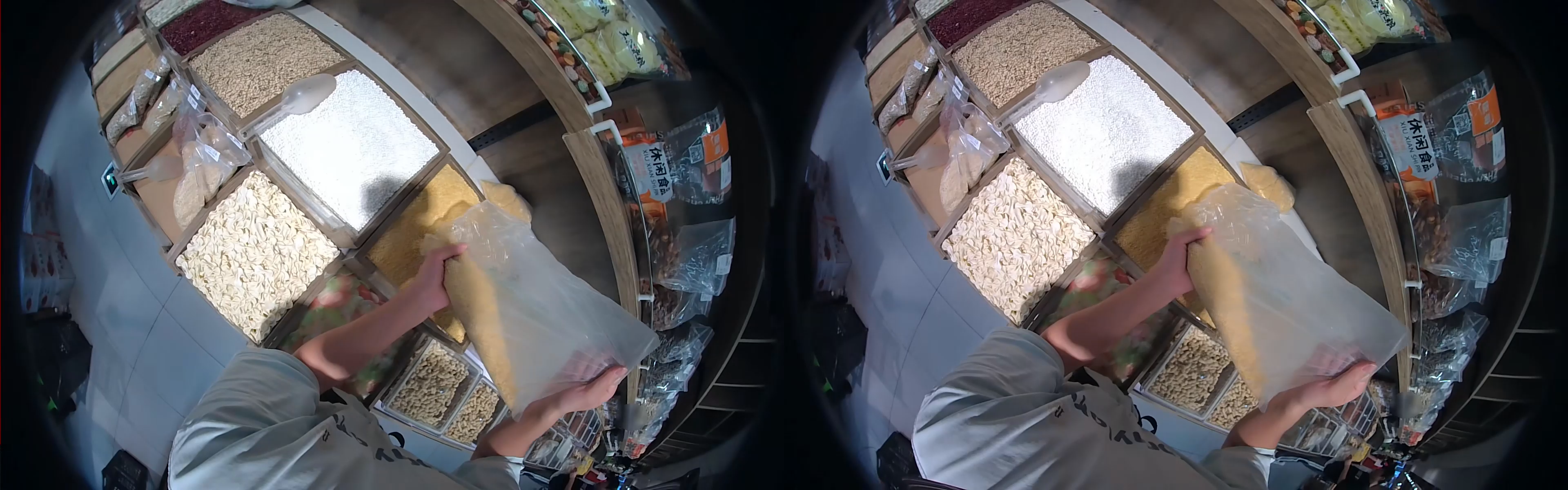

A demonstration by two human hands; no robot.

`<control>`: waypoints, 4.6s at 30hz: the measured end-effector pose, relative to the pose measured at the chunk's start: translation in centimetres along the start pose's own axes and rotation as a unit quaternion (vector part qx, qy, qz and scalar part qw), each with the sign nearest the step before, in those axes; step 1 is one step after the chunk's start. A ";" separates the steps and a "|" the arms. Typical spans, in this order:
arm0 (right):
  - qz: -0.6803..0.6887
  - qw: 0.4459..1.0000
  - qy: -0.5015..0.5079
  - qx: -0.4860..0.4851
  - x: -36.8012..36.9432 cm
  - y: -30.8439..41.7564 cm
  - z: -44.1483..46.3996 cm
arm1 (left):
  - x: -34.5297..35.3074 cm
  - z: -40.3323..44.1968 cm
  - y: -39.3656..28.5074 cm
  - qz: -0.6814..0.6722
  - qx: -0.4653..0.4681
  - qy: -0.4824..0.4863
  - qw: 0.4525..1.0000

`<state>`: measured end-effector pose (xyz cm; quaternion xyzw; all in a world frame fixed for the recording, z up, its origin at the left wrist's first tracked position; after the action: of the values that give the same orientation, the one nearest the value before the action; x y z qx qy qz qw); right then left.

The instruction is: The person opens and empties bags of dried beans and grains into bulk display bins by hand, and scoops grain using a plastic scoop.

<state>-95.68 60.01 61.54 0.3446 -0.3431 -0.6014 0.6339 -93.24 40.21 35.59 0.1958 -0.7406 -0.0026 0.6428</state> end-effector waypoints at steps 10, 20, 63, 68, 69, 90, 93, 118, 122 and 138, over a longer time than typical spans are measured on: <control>-0.008 0.999 -0.019 -0.036 0.5 0.4 1.3 | 0.2 2.7 -0.2 0.012 -0.015 0.001 1.000; -0.023 0.990 -0.136 0.003 -1.9 -0.3 1.9 | 1.9 4.6 1.6 0.035 -0.012 -0.020 0.999; 0.025 0.994 -0.079 -0.066 1.2 -3.7 6.7 | 3.0 12.4 -2.9 0.043 0.028 -0.007 0.999; 0.007 0.994 -0.091 -0.056 0.9 -4.1 6.7 | 3.0 13.0 -2.7 0.049 0.024 0.015 0.998; -0.028 0.991 -0.108 -0.075 0.8 -3.5 6.6 | 3.0 13.0 -2.2 0.049 0.020 0.012 0.999; -0.037 0.988 -0.124 -0.089 -4.8 -3.4 6.5 | -0.4 16.3 7.2 0.084 -0.071 -0.046 0.993; -0.027 0.989 -0.112 -0.090 -5.1 -3.9 6.8 | -0.1 16.3 6.9 0.082 -0.055 -0.042 0.994; -0.052 0.983 -0.144 -0.104 -7.4 -3.6 7.8 | 0.8 15.8 8.2 0.059 -0.068 -0.029 0.996; -0.043 0.986 -0.131 -0.093 -7.9 -3.7 7.7 | 0.1 15.7 8.6 0.086 -0.055 -0.066 0.993; -0.096 0.974 -0.170 -0.118 -11.5 -2.5 7.1 | -0.3 15.6 12.7 0.035 -0.115 -0.029 0.992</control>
<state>-103.54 71.25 62.89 0.1913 -0.3383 -0.7453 0.5417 -111.68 48.19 35.88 0.0942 -0.7600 -0.0703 0.6392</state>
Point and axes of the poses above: each hand's wrist, its own z-axis towards the middle knuckle, its own x-axis out of the palm, y = z × x, the point moved 9 cm from there along z, towards the middle knuckle, and after that the axes turned 2 degrees about -z, right-handed, at the moved point
